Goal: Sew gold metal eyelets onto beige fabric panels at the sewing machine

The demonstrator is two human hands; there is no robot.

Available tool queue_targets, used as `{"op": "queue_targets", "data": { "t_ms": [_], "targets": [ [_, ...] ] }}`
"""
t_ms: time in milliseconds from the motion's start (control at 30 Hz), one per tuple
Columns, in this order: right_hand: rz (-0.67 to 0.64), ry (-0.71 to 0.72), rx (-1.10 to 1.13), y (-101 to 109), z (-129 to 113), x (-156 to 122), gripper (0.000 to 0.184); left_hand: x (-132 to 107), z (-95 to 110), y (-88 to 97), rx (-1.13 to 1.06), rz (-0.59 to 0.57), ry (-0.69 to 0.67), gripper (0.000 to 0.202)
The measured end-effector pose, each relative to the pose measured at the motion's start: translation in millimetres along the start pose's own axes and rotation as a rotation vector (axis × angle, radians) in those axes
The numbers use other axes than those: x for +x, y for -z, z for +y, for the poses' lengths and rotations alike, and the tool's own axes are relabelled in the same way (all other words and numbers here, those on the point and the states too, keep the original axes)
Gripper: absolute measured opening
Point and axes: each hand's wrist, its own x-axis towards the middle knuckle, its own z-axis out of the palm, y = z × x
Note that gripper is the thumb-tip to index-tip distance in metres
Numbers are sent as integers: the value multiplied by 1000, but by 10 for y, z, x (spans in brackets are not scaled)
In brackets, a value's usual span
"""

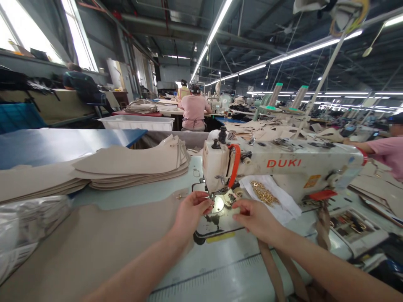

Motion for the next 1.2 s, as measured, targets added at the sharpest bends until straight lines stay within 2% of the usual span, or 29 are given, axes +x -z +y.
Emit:
{"op": "queue_targets", "data": {
  "t_ms": [100, 167, 333, 433, 567, 633, 700, 767, 833, 900, 933, 1000, 1067, 1200],
  "targets": [
    [188, 116, -246, -13, -93, 119, 19, 0, -1, 20, -1, 5, -1, 31],
    [243, 147, -333, -58, -147, 218, 19, 7, -1, 33, 4, 4, 1, 32],
    [209, 182, -349, -225, -194, 411, 12, 26, -7, 54, 33, -8, 4, 33],
    [179, 215, -339, -222, -172, 439, 16, 33, -10, 63, 61, -18, -3, 32],
    [164, 289, -344, -92, -136, 245, 15, 29, 0, 75, 125, -24, -48, 28],
    [128, 364, -348, -42, -112, 26, 14, -24, 20, 77, 162, -5, -94, 24],
    [35, 477, -342, -20, -79, -237, 15, -141, 54, 69, 255, 3, -202, 17],
    [-96, 493, -291, -7, -44, -483, 15, -309, 103, 46, 455, -102, -401, 12],
    [-172, 391, -161, 16, -21, -653, 13, -480, 164, 10, 707, -372, -574, 16],
    [-197, 252, 33, 52, -21, -721, 11, -598, 228, -28, 891, -650, -581, 17],
    [-205, 189, 138, 70, -29, -721, 11, -628, 255, -43, 946, -732, -547, 16],
    [-228, 96, 311, 96, -60, -676, 9, -630, 291, -55, 1017, -768, -504, 14],
    [-255, 56, 381, 103, -95, -602, 8, -578, 294, -37, 1059, -755, -533, 16],
    [-285, 87, 226, 127, -124, -423, 12, -450, 243, 76, 1124, -779, -574, 21]
  ]
}}
